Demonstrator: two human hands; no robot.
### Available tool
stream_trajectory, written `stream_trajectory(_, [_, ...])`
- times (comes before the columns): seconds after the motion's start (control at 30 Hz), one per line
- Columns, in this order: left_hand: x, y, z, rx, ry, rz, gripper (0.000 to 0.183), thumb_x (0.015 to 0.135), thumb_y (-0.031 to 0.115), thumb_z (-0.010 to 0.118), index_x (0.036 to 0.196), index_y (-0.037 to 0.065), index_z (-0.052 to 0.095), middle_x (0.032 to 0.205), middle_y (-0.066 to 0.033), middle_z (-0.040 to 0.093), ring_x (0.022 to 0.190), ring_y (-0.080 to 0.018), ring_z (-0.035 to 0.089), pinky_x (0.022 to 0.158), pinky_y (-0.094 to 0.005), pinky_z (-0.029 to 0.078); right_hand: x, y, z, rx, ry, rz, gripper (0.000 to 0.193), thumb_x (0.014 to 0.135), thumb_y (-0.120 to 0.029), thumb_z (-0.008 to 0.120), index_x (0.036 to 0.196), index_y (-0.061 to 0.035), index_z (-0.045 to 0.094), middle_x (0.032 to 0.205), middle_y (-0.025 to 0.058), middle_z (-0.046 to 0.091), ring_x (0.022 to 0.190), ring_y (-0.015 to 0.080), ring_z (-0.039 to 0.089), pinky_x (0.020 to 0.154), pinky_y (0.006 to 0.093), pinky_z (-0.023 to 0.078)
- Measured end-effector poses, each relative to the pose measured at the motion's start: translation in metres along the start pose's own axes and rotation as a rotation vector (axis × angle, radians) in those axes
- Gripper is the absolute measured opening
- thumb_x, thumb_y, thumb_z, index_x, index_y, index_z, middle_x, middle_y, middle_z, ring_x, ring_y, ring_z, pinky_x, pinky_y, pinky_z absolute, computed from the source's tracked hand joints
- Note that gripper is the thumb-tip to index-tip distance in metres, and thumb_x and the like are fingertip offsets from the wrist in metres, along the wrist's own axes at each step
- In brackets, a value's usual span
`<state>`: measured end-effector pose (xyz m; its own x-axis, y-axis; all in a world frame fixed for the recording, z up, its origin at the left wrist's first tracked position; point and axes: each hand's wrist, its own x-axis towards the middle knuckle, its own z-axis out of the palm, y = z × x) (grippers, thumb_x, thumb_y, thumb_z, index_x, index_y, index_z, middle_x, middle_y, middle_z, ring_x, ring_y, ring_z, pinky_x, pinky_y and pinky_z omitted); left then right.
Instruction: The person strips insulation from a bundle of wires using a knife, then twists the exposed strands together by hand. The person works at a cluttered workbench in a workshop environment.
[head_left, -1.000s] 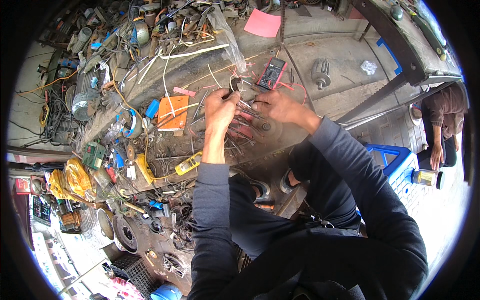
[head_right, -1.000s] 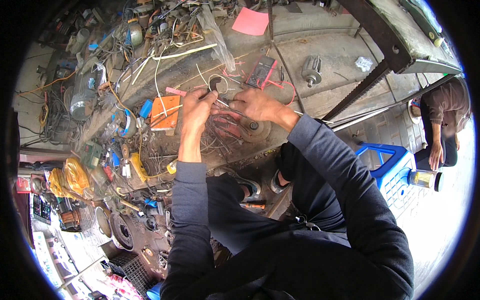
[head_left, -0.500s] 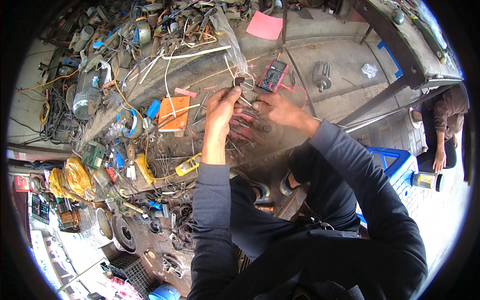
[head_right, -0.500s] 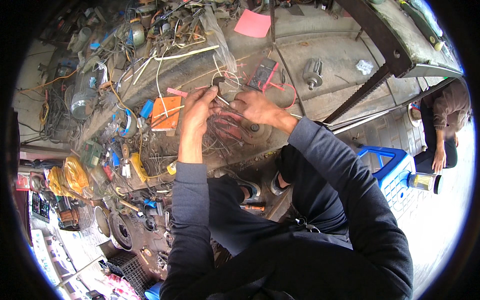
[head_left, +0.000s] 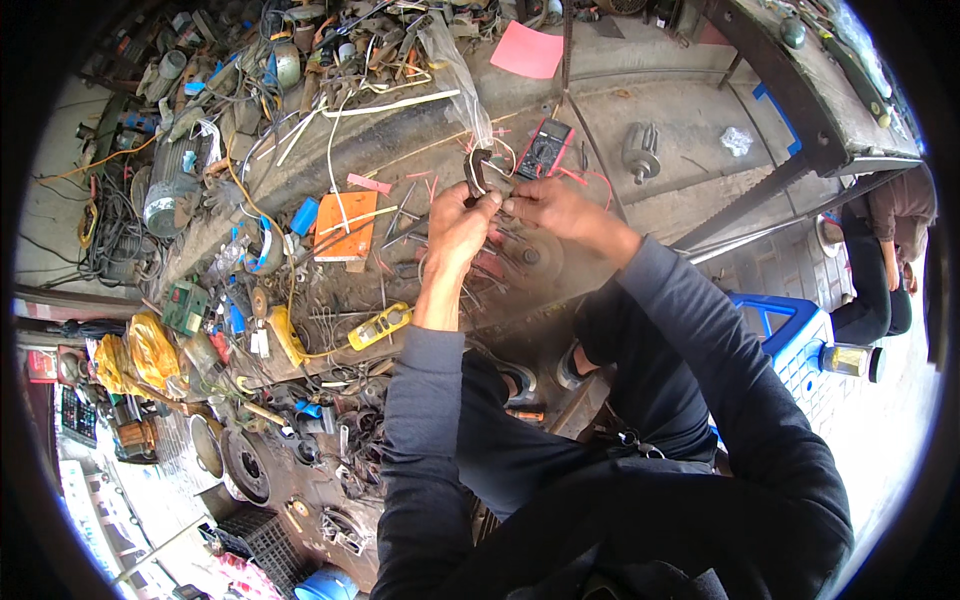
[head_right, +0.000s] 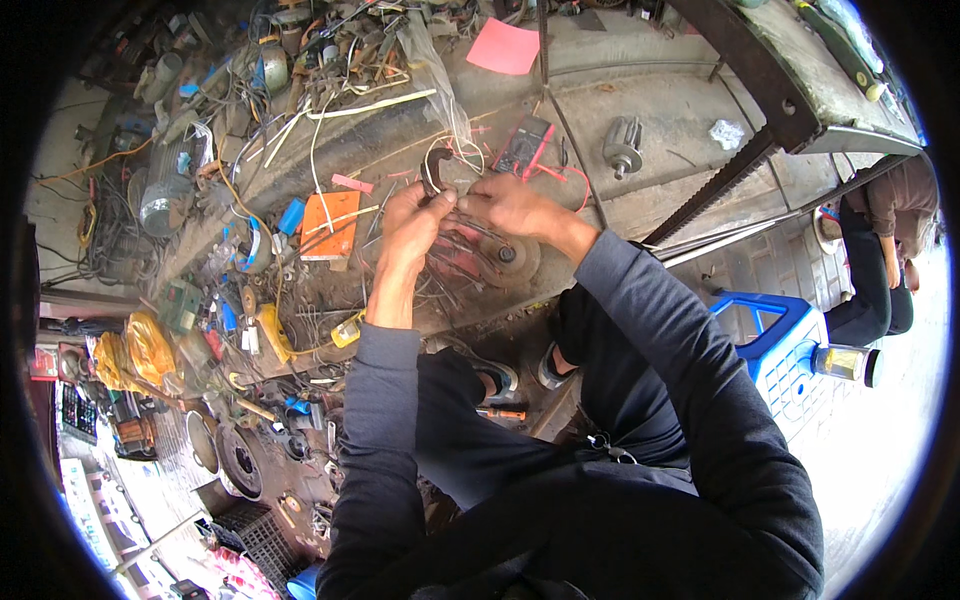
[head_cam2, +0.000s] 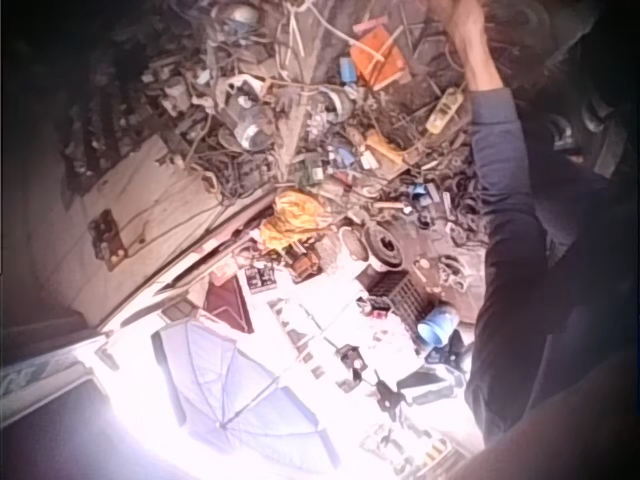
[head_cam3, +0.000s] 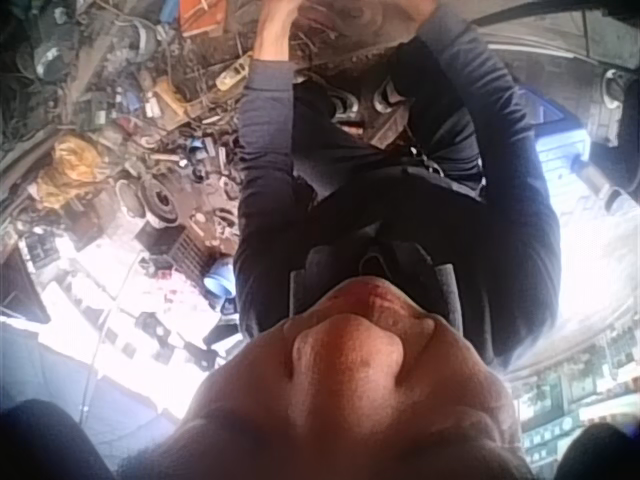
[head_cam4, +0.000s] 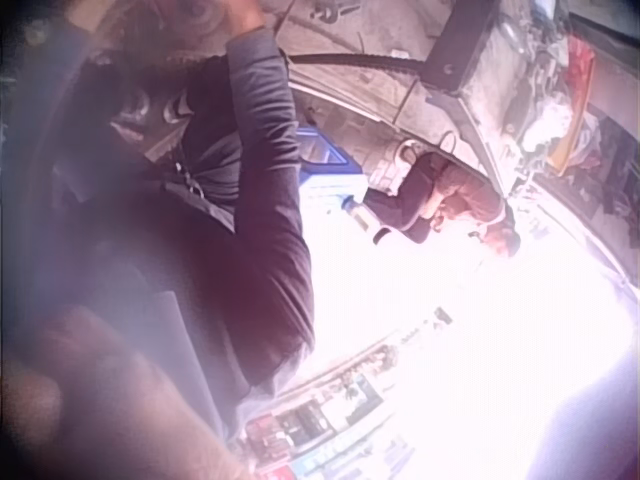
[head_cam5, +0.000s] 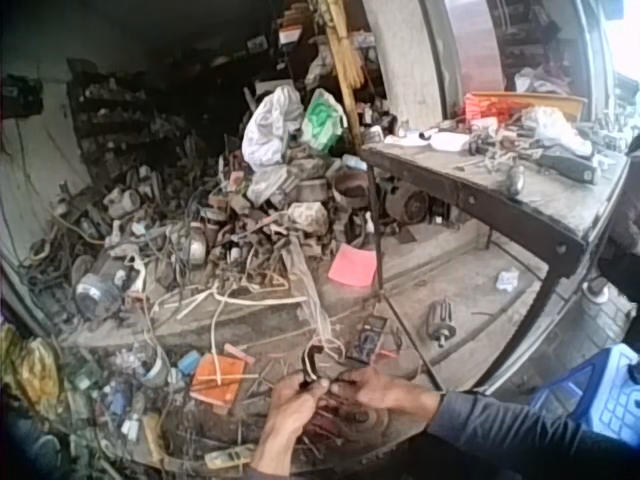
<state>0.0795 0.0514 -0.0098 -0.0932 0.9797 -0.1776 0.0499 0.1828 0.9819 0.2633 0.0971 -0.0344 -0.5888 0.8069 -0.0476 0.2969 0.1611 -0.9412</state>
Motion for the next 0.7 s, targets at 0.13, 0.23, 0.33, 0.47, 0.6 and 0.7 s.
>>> stream_trajectory(0.13, [0.003, 0.003, -0.008, 0.022, 0.004, -0.002, 0.012, 0.098, 0.008, 0.064, 0.102, -0.002, 0.069, 0.089, -0.0061, 0.069, 0.075, -0.0141, 0.066, 0.066, -0.0296, 0.058, 0.002, -0.008, -0.01, 0.168, -0.106, 0.139, 0.04, 0.101, -0.038, 0.062, 0.095, 0.0011, 0.07, 0.076, 0.003, 0.065, 0.071, 0.0125, 0.058, 0.063, 0.0309, 0.047])
stream_trajectory(0.23, [0.003, 0.005, -0.012, 0.052, 0.054, 0.014, 0.013, 0.097, 0.009, 0.066, 0.101, -0.002, 0.069, 0.087, -0.0057, 0.068, 0.073, -0.0146, 0.065, 0.065, -0.0292, 0.056, -0.004, -0.012, -0.013, 0.197, -0.045, 0.131, 0.034, 0.1, -0.033, 0.065, 0.099, 0.0008, 0.07, 0.079, 0.0044, 0.068, 0.071, 0.0128, 0.06, 0.064, 0.0303, 0.048])
stream_trajectory(0.33, [0.002, 0.006, -0.014, 0.054, 0.077, 0.021, 0.013, 0.096, 0.01, 0.067, 0.099, -0.003, 0.069, 0.085, -0.006, 0.068, 0.071, -0.0141, 0.065, 0.062, -0.0281, 0.055, -0.005, -0.012, -0.012, 0.203, -0.029, 0.075, 0.029, 0.097, -0.028, 0.067, 0.101, 0.0007, 0.07, 0.081, 0.0045, 0.069, 0.073, 0.0121, 0.061, 0.066, 0.0297, 0.048])
stream_trajectory(0.47, [0.003, 0.007, -0.014, 0.033, 0.088, 0.026, 0.014, 0.095, 0.008, 0.067, 0.1, -0.004, 0.069, 0.083, -0.0069, 0.07, 0.066, -0.0127, 0.065, 0.059, -0.0267, 0.054, -0.002, -0.011, -0.013, 0.118, -0.04, 0.036, 0.026, 0.094, -0.025, 0.07, 0.101, 0.0, 0.071, 0.082, 0.004, 0.07, 0.076, 0.0112, 0.061, 0.069, 0.0293, 0.049])
stream_trajectory(0.6, [0.002, 0.009, -0.013, 0.021, 0.077, 0.032, 0.014, 0.094, 0.009, 0.068, 0.099, -0.004, 0.069, 0.084, -0.0071, 0.07, 0.066, -0.0127, 0.065, 0.059, -0.0269, 0.054, -0.003, -0.013, -0.012, 0.149, -0.026, 0.065, 0.026, 0.092, -0.025, 0.071, 0.1, -0.0004, 0.072, 0.081, 0.0029, 0.069, 0.077, 0.0109, 0.06, 0.07, 0.0292, 0.048])
stream_trajectory(0.7, [0.001, 0.01, -0.013, 0.021, 0.074, 0.051, 0.014, 0.094, 0.008, 0.068, 0.099, -0.004, 0.069, 0.083, -0.007, 0.07, 0.065, -0.0126, 0.065, 0.058, -0.027, 0.054, -0.004, -0.017, -0.012, 0.113, 0.0, 0.064, 0.027, 0.09, -0.025, 0.072, 0.099, -0.0001, 0.073, 0.079, 0.0024, 0.068, 0.076, 0.0108, 0.059, 0.07, 0.0291, 0.048])
